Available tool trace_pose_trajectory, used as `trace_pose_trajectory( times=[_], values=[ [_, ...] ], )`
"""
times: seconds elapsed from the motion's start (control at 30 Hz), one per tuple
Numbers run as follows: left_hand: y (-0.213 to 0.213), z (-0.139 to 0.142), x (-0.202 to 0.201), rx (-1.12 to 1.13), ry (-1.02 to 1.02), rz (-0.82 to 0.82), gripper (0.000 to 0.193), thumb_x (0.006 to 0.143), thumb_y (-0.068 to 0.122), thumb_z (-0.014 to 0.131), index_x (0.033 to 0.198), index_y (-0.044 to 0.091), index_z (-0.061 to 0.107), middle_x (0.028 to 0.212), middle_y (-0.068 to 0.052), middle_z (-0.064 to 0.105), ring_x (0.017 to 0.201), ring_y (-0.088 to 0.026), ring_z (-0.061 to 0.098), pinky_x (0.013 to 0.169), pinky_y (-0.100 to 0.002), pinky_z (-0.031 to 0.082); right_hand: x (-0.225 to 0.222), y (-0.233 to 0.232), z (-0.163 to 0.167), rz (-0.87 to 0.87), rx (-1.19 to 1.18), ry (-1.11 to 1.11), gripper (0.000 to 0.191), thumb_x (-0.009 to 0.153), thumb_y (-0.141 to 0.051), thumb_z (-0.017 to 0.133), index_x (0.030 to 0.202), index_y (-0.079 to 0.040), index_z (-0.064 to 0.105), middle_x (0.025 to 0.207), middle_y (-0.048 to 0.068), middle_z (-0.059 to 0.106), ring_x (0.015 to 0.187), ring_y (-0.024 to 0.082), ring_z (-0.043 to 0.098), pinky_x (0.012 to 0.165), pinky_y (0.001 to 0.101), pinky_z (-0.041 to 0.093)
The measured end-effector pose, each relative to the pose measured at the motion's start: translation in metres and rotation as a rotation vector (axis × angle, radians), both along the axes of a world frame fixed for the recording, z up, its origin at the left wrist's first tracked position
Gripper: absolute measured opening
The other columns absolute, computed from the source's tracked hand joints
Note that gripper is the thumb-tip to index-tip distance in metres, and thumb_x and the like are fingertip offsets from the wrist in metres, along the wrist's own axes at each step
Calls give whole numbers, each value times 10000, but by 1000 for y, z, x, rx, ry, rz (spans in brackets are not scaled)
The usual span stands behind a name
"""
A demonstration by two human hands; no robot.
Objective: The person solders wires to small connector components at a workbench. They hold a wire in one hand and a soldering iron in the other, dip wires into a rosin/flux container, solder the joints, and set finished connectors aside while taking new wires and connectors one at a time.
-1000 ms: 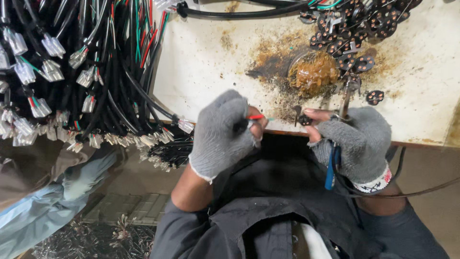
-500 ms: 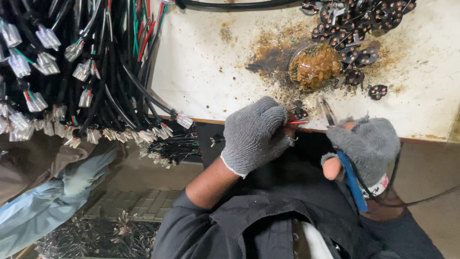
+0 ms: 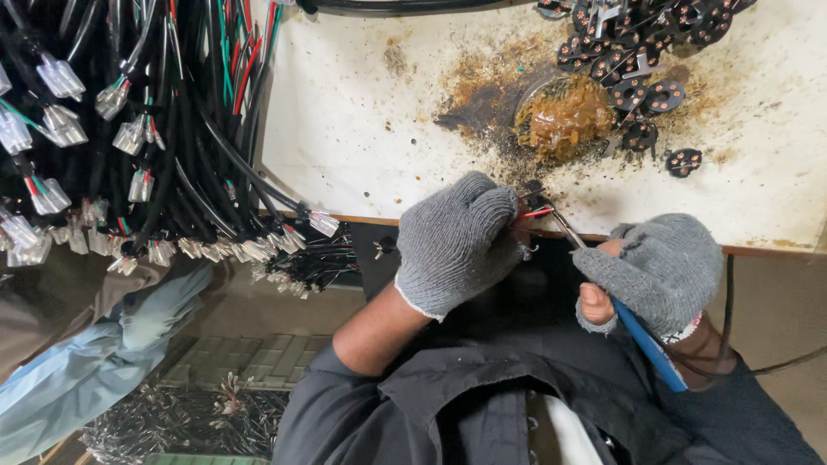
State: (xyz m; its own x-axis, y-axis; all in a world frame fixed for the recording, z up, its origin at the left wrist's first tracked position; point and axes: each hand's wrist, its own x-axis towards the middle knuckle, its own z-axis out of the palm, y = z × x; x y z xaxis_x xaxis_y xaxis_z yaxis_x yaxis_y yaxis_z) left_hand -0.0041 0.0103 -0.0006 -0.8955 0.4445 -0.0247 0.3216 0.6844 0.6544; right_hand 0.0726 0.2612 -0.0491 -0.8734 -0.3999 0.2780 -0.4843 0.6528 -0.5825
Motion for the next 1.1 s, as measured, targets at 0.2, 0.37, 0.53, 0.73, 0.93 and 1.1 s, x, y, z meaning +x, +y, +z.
trace_pose_trajectory(
  times=[0.2,0.37,0.53,0.73,0.93,1.1],
  values=[
    [-1,-2,1,-3,-1,6,236,797,265,801,925,180,622,876,-57,572,723,-295,625,603,-431,472,-1,3,-4,45,116,-24,213,695,-258,771,903,-224,804,720,12,680,600,281,585,570,472,432],
    [-2,-5,2,20,-11,21,249,763,238,796,917,184,609,871,-53,561,727,-295,623,615,-437,469,-4,-1,-9,202,48,-49,117,700,-291,792,798,-228,777,570,10,626,410,258,534,380,433,384],
    [-2,-5,0,28,7,3,275,728,242,805,913,182,610,861,-55,555,721,-298,619,610,-437,465,-8,-1,-7,217,209,-220,168,654,-362,825,758,-255,747,532,23,631,415,275,576,387,462,406],
    [-2,-3,2,21,20,24,266,758,251,805,947,182,629,873,-52,565,730,-286,627,607,-420,469,-5,0,-7,208,103,-57,229,670,-336,792,858,-204,778,603,37,652,476,288,585,436,465,414],
    [2,-3,1,19,40,40,200,832,246,801,929,192,635,865,-41,569,731,-276,628,617,-413,477,-3,2,1,139,39,-41,236,725,-323,759,913,-181,772,689,28,672,590,292,613,540,470,440],
    [-2,-4,0,15,1,10,235,773,257,804,901,177,625,859,-57,569,720,-290,625,601,-429,466,-15,-3,8,180,17,10,200,754,-302,757,905,-172,764,659,21,651,544,273,596,493,453,426]
  ],
)
